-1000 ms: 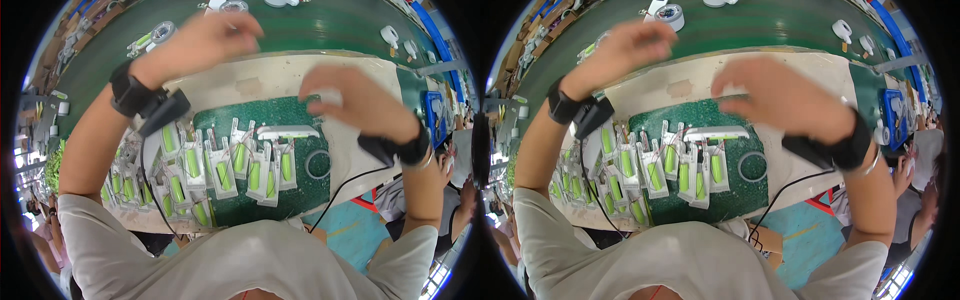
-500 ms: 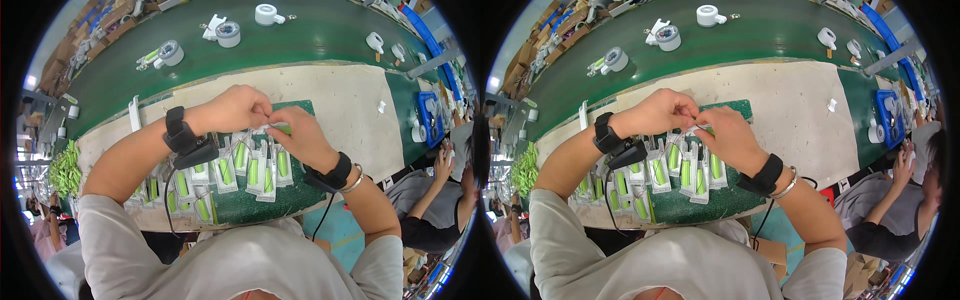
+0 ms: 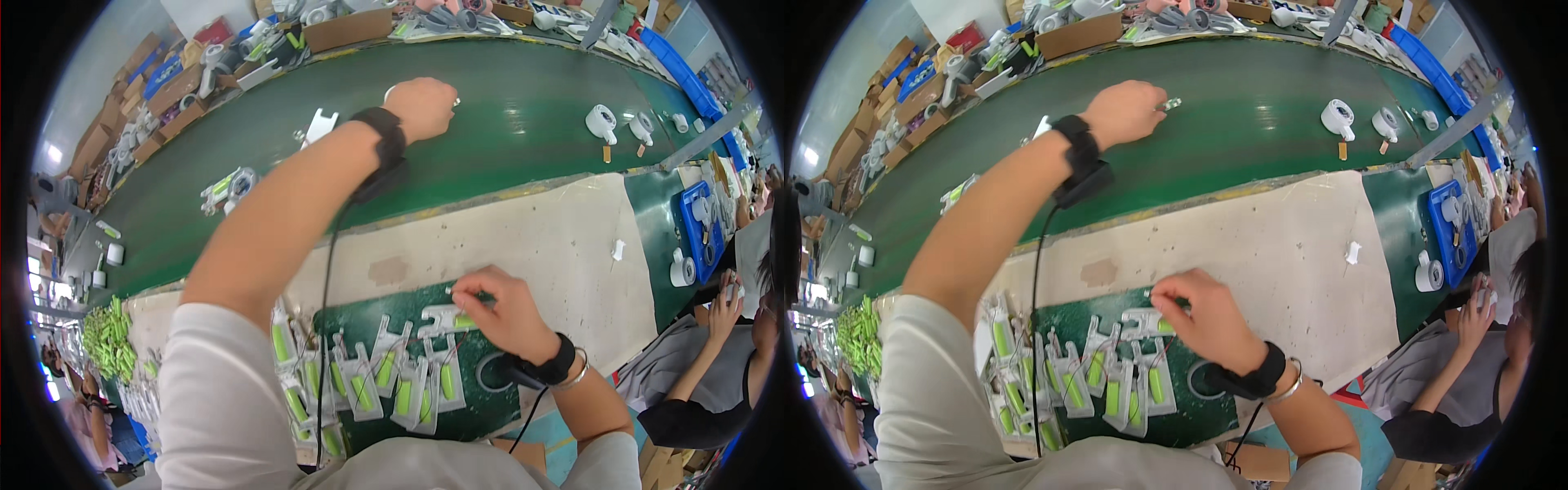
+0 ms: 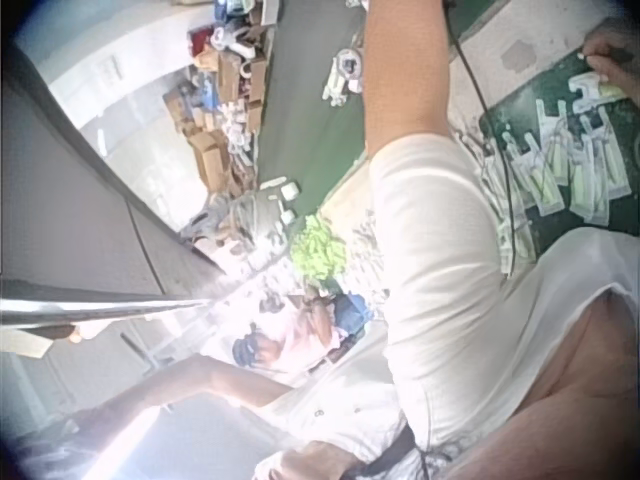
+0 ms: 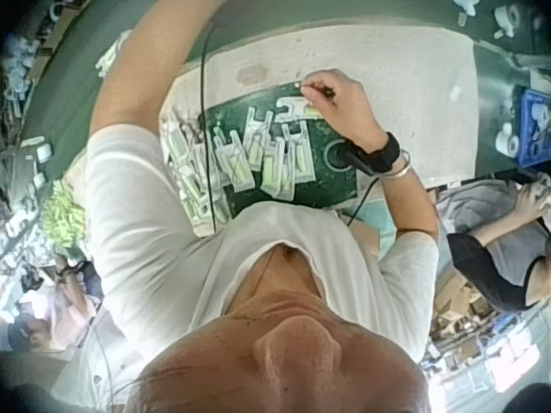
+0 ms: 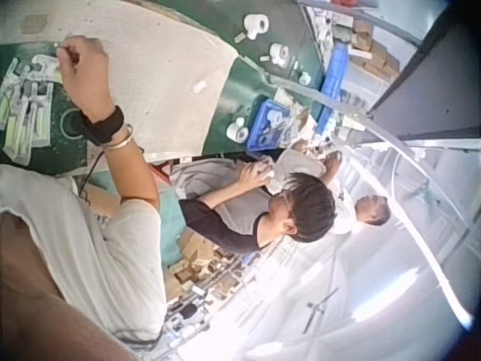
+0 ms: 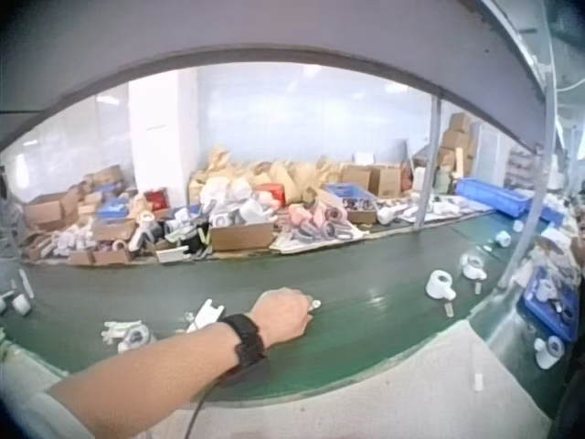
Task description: The person assembles electronic devices by hand by connecting a circuit board to a battery and housing, fitting a grey plastic ring onto the unit, and placing the completed assembly onto a conveyor belt.
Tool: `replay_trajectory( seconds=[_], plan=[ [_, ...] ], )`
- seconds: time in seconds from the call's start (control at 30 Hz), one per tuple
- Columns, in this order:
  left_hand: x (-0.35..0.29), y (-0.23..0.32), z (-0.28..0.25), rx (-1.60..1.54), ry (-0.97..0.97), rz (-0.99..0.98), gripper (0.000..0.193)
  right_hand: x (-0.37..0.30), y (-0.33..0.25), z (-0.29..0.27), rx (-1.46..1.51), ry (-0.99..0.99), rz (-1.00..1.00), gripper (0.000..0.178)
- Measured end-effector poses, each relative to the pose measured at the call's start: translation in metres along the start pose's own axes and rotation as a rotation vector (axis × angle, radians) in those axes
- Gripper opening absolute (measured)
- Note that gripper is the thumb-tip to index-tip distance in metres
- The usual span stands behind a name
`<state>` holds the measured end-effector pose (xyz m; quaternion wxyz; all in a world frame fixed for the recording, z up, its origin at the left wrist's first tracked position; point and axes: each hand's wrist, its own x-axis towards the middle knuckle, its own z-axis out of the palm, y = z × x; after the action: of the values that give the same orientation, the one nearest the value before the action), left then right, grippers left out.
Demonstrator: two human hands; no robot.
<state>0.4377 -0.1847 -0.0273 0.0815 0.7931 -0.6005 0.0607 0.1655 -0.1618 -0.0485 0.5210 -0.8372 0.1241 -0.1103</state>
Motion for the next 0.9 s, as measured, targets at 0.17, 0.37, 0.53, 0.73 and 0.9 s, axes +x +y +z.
replay_trajectory(
  seconds=[0.17,0.37,0.53,0.73,0.9],
  plan=[
    [0.039,-0.014,0.049,0.207,0.022,0.000,0.012,0.004,-0.007,-0.005,0.122,-0.140,0.077,0.011],
    [-0.001,-0.015,0.028,-0.182,0.050,0.132,0.017,0.013,-0.007,-0.024,0.080,0.060,0.063,0.008],
    [-0.076,0.010,-0.016,-0.547,0.020,0.208,0.019,0.027,-0.001,-0.030,0.193,0.267,0.006,0.007],
    [-0.118,0.049,-0.041,-1.112,-0.105,-0.219,0.019,0.045,-0.005,-0.019,0.242,0.223,-0.050,0.015],
    [-0.130,0.067,-0.044,-1.495,-0.187,-0.382,0.019,0.045,-0.007,-0.010,0.304,0.207,-0.059,0.017]
  ],
)
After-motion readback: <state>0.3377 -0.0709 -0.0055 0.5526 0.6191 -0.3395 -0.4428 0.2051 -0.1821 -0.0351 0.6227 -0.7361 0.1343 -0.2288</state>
